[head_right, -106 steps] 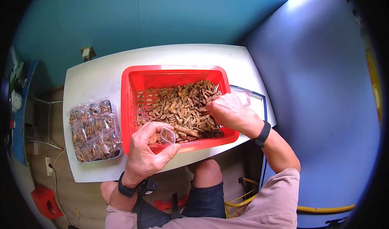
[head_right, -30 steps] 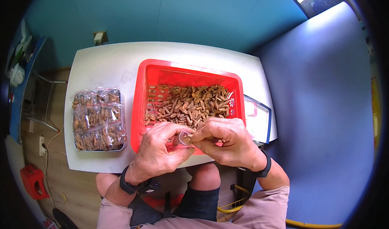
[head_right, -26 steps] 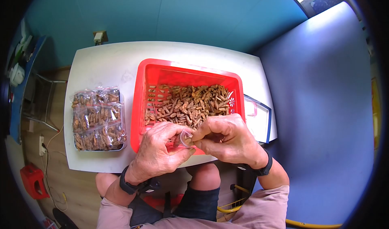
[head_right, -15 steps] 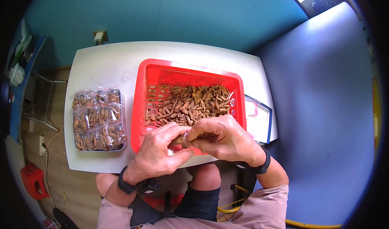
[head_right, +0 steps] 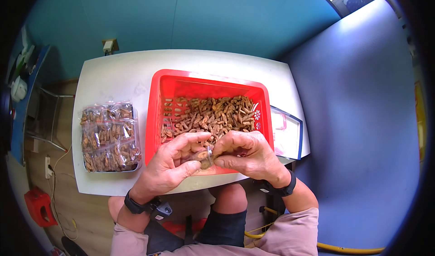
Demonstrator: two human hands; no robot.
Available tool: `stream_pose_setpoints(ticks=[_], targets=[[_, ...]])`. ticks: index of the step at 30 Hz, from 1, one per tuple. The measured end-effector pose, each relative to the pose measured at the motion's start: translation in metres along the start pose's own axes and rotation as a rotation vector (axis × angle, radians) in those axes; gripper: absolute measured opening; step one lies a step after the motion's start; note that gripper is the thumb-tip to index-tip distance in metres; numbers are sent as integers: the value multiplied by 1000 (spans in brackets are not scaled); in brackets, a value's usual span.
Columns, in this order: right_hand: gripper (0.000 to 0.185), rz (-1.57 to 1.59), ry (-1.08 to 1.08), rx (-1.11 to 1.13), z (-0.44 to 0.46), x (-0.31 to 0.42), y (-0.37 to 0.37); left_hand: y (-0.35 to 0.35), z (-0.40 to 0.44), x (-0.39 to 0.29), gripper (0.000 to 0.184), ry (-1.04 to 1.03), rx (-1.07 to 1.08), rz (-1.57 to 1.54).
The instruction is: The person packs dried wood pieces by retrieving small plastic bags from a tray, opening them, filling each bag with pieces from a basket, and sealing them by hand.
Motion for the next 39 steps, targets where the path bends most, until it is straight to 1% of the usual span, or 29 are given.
stream_pose_setpoints(ticks=[1,3,4,6,7,9,10,12,14,16,17,19,20,23,24,25,27,28,29,31,32,33,34,35,36,39], targets=[[18,-1,1,0,-1,1,-2,0,0,2,54,58,21,-48],[17,-131,45,-26,-1,6,-4,1,1,1,54,30,20,-31],[17,-132,45,-25,-1,5,-7,1,1,0,54,3,19,-15],[17,-104,207,-63,-2,11,-9,2,1,1,54,6,18,-16],[17,-108,209,-63,-4,13,-9,2,1,1,54,11,17,-16],[17,-117,23,-61,-7,6,-6,2,0,-3,52,18,11,-75],[17,-123,26,-64,-7,4,-6,1,-1,-5,50,29,4,-132],[19,-168,289,-89,-6,10,-8,2,-1,-6,49,21,-13,-118],[20,-208,271,-91,-10,23,-7,2,-2,-8,49,9,-31,-107],[21,-238,220,-112,-15,31,-8,0,-4,-10,48,41,-39,-229],[21,-250,227,-113,-17,35,-9,-2,-4,-8,48,30,-32,-234],[26,-382,258,-170,-19,39,-9,-5,-6,-7,48,-68,-38,-295],[22,-438,307,-166,-20,45,-9,-6,-8,-7,48,-79,-32,-301],[18,-473,326,-174,-25,65,-13,-7,-15,-15,49,-102,-10,-312],[16,-469,357,-174,-27,73,-15,-7,-17,-17,49,-68,14,-340],[16,-483,363,-173,-28,78,-17,-8,-20,-19,49,-33,40,-368],[18,-479,402,-200,-30,88,-20,-8,-24,-24,49,-48,60,-412],[16,-475,317,-186,-31,87,-21,-9,-26,-26,48,-51,74,-447],[16,-489,320,-184,-32,94,-23,-8,-27,-26,48,-60,80,-456],[12,-558,238,-148,-31,102,-29,-10,-28,-23,43,-33,144,-449],[10,-526,251,-189,-32,107,-28,-10,-29,-25,43,-42,148,-457],[10,-538,255,-186,-32,112,-29,-11,-31,-26,38,-40,147,-472],[9,-597,249,-119,-31,116,-33,-11,-32,-28,34,-39,145,-486],[9,-656,242,-52,-30,120,-37,-10,-33,-28,34,-45,150,-492],[10,-744,160,35,-29,127,-44,-9,-33,-26,30,-37,145,-474],[11,-684,127,-16,-33,138,-46,-9,-34,-28,22,-38,151,-474]])
Point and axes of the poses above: each hand's wrist, its own z-axis towards the middle knuckle, its own y-axis out of the back of the hand, x = y × z, the point moved 6 cm from there along z, towards the middle knuckle, and after that the axes turned 12 degrees about -x, right-handed, at the moved point
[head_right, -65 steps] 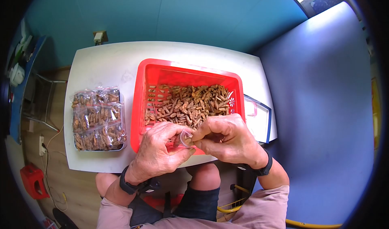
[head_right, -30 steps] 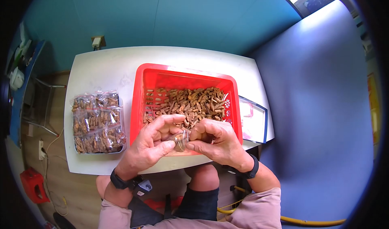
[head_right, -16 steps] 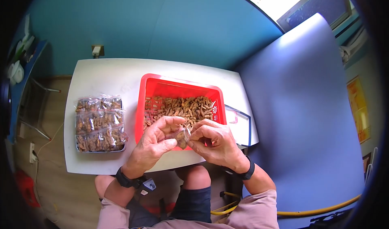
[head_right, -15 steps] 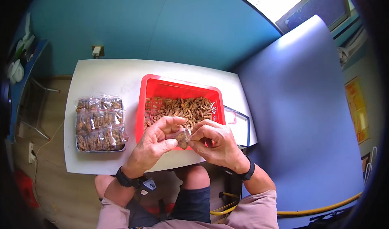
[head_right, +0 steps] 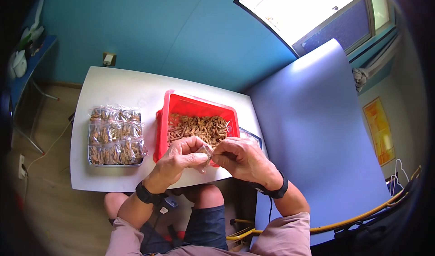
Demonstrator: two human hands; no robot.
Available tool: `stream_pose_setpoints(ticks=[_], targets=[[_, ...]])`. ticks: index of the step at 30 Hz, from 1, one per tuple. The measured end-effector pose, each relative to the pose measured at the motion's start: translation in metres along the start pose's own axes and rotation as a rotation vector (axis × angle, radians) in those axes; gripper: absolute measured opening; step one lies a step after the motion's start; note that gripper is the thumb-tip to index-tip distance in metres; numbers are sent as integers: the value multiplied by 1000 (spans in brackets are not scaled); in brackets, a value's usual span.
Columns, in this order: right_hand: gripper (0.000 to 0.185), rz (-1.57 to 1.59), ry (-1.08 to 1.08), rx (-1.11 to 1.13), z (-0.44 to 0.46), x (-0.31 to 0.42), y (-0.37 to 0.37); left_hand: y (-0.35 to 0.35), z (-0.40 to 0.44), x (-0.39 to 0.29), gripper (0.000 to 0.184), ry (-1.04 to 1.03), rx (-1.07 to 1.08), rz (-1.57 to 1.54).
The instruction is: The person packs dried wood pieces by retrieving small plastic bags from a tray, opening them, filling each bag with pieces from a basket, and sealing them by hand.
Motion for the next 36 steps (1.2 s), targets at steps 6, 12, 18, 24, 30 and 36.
stream_pose_setpoints(ticks=[6,12,18,24,30,36], targets=[[10,14,48,70,-1,4,-2,-5,-2,-2,14,-8,50,4],[11,73,49,44,3,-14,-8,1,3,3,13,40,-13,-127],[13,191,-99,-27,3,-35,-10,9,12,15,17,-22,-46,-54],[11,287,-70,2,2,-47,-18,15,16,20,12,80,-82,60],[10,346,-8,44,4,-59,-28,17,23,33,8,18,-99,-27],[12,344,-16,-11,4,-71,-29,17,23,34,13,83,-103,42]])
Point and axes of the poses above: each hand's wrist, its own z-axis towards the middle knuckle, its own y-axis out of the back of the hand, x = y × z, the point moved 6 cm from there along z, towards the middle knuckle, and after that the axes turned 12 degrees about -x, right-handed, at the moved point
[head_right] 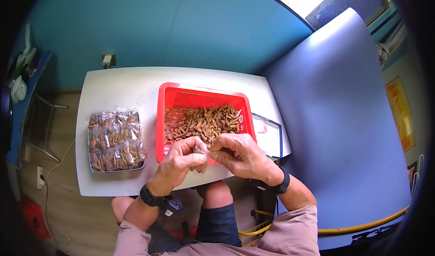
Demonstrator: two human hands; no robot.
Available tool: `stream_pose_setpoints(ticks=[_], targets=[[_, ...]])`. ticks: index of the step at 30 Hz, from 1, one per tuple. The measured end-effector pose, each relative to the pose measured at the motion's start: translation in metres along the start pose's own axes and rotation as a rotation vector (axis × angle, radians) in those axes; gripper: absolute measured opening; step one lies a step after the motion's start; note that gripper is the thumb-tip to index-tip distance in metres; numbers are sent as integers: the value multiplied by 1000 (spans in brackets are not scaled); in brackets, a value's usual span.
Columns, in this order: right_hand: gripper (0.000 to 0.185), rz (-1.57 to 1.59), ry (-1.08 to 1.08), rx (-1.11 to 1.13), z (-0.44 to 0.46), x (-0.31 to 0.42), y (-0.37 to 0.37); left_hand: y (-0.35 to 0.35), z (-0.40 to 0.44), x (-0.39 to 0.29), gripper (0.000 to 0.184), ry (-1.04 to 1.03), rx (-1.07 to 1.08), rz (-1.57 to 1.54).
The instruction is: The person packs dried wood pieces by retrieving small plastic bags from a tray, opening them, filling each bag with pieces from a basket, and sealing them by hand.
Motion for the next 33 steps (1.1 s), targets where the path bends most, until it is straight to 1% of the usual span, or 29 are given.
stream_pose_setpoints(ticks=[2,3,7,9,10,12,13,15,16,17,18,20,21,22,24,25,26,28,29,31,33], targets=[[14,37,5,-49,0,-3,5,-5,-3,-5,14,1,-25,-15],[15,55,-46,-50,-1,-10,5,-6,-3,-7,15,2,-47,-32],[12,79,-66,-61,2,-8,4,-3,-1,-3,18,-38,-35,25],[12,65,2,-18,6,-2,2,-2,-3,-7,17,3,-81,31],[12,70,1,-19,8,-3,4,-2,-4,-9,17,6,-83,34],[11,99,37,44,12,-3,7,-2,-7,-16,12,-54,-101,117],[11,155,-16,32,14,-5,10,-1,-7,-17,12,-44,-99,120],[11,143,-139,-30,18,-22,19,5,-8,-27,7,-144,-161,189],[11,139,-204,-42,21,-31,23,8,-7,-27,7,-132,-158,192],[8,-66,-25,-72,27,-27,27,13,-6,-29,7,-152,-191,194],[8,-63,-32,-76,29,-40,30,18,-4,-30,8,-172,-224,197],[10,-381,174,91,27,-64,22,18,-3,-30,11,-165,-212,159],[12,-410,65,146,26,-72,18,19,-2,-31,13,-175,-231,151],[12,-405,58,143,27,-78,17,20,-2,-31,16,-185,-249,143],[10,-609,29,327,23,-103,5,21,-1,-31,19,-178,-264,156],[13,-619,4,376,22,-110,0,22,-1,-31,22,-179,-282,165],[13,-614,-2,374,23,-113,-3,23,-1,-31,22,-172,-280,168],[15,-746,25,495,21,-121,-13,25,-1,-30,21,-164,-280,192],[18,-759,67,530,20,-122,-15,25,0,-30,21,-159,-279,194],[18,-777,60,567,19,-128,-17,25,0,-31,22,-170,-274,133],[19,-796,49,602,18,-133,-19,24,0,-32,22,-161,-295,145]])
Point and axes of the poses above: each hand's wrist, its own z-axis towards the middle knuckle, its own y-axis out of the back of the hand, x = y × z, the point moved 6 cm from there along z, towards the middle knuckle, and after that the axes turned 12 degrees about -x, right-handed, at the moved point
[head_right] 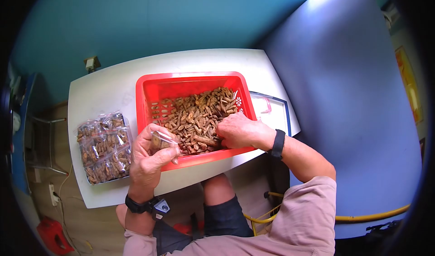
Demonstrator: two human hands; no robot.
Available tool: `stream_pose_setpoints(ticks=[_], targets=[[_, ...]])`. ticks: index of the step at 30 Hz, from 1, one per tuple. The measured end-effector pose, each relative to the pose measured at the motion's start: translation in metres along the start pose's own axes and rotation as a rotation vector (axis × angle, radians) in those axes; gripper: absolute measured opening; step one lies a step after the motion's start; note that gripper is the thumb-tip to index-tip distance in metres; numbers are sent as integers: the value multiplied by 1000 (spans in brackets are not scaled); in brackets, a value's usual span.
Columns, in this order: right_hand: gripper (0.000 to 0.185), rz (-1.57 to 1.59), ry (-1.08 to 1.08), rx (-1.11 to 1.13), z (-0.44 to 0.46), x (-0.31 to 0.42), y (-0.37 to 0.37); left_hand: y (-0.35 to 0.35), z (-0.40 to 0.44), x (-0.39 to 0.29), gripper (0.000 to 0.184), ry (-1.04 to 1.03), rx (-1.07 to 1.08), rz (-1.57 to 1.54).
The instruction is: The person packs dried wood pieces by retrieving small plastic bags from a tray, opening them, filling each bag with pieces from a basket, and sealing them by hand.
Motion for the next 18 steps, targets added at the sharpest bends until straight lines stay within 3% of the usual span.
stream_pose_setpoints(ticks=[11,18], targets=[[20,-80,-22,-5,8,-7,-6,1,1,1,21,-11,31,3],[9,21,-123,-364,21,-50,34,1,2,1,23,8,2,23]])
Point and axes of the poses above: each hand's wrist, its own z-axis towards the middle knuckle, its own y-axis out of the back of the hand, x = y × z, the point moved 6 cm from there along z, towards the middle knuckle, and after that the axes turned 12 degrees about -x, right-handed, at the moved point
